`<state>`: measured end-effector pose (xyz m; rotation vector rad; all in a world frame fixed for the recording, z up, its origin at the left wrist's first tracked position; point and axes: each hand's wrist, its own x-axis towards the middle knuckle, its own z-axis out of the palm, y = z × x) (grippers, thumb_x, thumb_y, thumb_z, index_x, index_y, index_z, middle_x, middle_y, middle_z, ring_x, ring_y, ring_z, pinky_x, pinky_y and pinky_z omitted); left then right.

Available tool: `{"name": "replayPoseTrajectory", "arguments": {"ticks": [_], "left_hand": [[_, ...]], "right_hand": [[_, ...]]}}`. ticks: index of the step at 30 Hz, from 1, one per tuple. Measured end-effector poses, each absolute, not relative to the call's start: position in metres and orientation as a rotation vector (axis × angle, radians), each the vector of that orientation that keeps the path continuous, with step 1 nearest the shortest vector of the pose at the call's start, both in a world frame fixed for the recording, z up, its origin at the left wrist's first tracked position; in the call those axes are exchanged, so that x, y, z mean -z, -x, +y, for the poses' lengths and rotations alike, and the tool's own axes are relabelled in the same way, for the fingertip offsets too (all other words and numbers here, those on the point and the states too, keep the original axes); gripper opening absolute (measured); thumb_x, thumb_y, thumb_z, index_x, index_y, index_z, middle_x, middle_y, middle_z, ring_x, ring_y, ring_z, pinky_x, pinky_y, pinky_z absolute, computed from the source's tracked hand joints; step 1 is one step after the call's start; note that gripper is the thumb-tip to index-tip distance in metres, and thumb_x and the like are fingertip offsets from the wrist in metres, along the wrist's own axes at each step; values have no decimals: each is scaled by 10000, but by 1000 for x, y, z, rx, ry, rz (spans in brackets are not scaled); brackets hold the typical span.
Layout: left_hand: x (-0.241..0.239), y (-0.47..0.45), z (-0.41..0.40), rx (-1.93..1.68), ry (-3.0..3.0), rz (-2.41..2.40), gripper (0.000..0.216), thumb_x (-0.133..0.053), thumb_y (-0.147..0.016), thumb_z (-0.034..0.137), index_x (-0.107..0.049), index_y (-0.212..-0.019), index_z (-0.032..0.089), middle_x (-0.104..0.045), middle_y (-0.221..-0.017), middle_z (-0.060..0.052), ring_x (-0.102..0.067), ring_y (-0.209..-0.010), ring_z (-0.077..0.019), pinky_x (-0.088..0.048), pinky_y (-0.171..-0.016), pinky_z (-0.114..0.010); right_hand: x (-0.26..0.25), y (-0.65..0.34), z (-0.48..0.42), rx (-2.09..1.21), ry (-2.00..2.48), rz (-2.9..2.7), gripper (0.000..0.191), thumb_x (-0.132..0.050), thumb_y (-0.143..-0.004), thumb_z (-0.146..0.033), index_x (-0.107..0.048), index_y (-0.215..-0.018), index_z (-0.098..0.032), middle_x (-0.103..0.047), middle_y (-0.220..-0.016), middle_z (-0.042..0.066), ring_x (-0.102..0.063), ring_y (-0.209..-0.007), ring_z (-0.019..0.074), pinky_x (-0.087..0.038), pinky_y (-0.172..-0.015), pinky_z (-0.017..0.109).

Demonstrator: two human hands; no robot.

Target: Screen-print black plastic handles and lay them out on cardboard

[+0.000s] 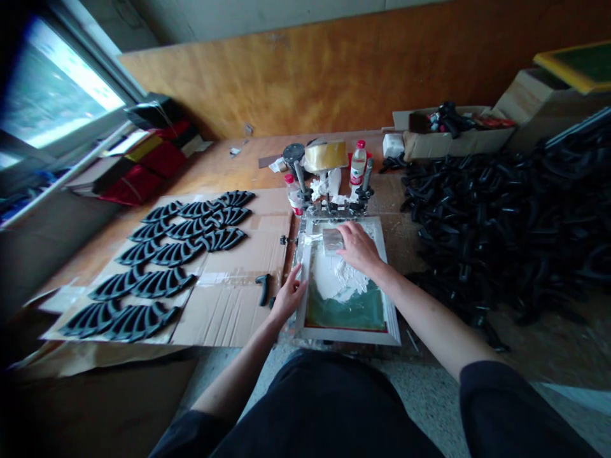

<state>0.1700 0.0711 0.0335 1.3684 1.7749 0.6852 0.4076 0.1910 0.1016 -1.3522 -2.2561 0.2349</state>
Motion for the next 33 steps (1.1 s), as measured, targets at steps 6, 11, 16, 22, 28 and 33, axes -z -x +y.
{"name": "replayPoseTrajectory", "arguments": {"ticks": [6, 11, 16, 22, 28, 33], "left_hand": [[-30, -168, 72, -649, -1396, 1789, 604, -484, -906, 426, -389, -1481, 268, -613, -823, 7, -532, -657, -126, -385, -633, -240], [-25, -168, 72, -691, -1374, 1763, 611, -486, -903, 441, -398, -1476, 251, -604, -804, 5, -536, -657, -129, -394, -632, -241], [-26, -167, 73, -721, -1348, 1753, 607, -516, -887, 443, -422, -1457, 259, -596, -782, 15, -526, -646, -120, -387, -613, -230], [-30, -167, 74, -749, -1296, 1735, 599, -544, -872, 427, -453, -1437, 248, -569, -738, 28, -495, -613, -104, -364, -580, -213], [-72, -162, 74, -881, -1144, 1507, 711, -584, -849, 518, -401, -1472, 225, -494, -615, 69, -377, -489, -74, -276, -476, -192], [-136, -172, 89, -1213, -986, 1345, 615, -389, -895, 674, -655, -1139, 177, -612, -747, -19, -498, -564, -100, -386, -491, -208]], "right_hand": [[-87, -401, 138, -368, 1191, -2709, 203, -542, -815, -76, -659, -924, -201, -680, -939, 51, -633, -864, 192, -461, -725, 277], [-94, -425, 127, -575, 842, -2854, 289, -561, -736, -38, -683, -897, -245, -699, -892, -9, -638, -846, 159, -431, -694, 240], [-85, -415, 127, -465, 972, -2632, 271, -574, -766, -65, -705, -928, -237, -719, -941, 15, -649, -898, 180, -468, -736, 264], [-78, -414, 116, -542, 939, -2606, 236, -627, -817, -150, -702, -1013, -260, -727, -974, 1, -673, -842, 167, -498, -724, 263], [-125, -409, 196, -411, 1338, -2310, 584, -667, -860, -329, -481, -1414, -316, -688, -1194, 46, -663, -922, 219, -495, -751, 321], [-134, -489, 236, -326, 1681, -1862, 387, -437, -981, -383, -619, -1230, -150, -705, -854, 81, -615, -740, 185, -444, -711, 308]]}}
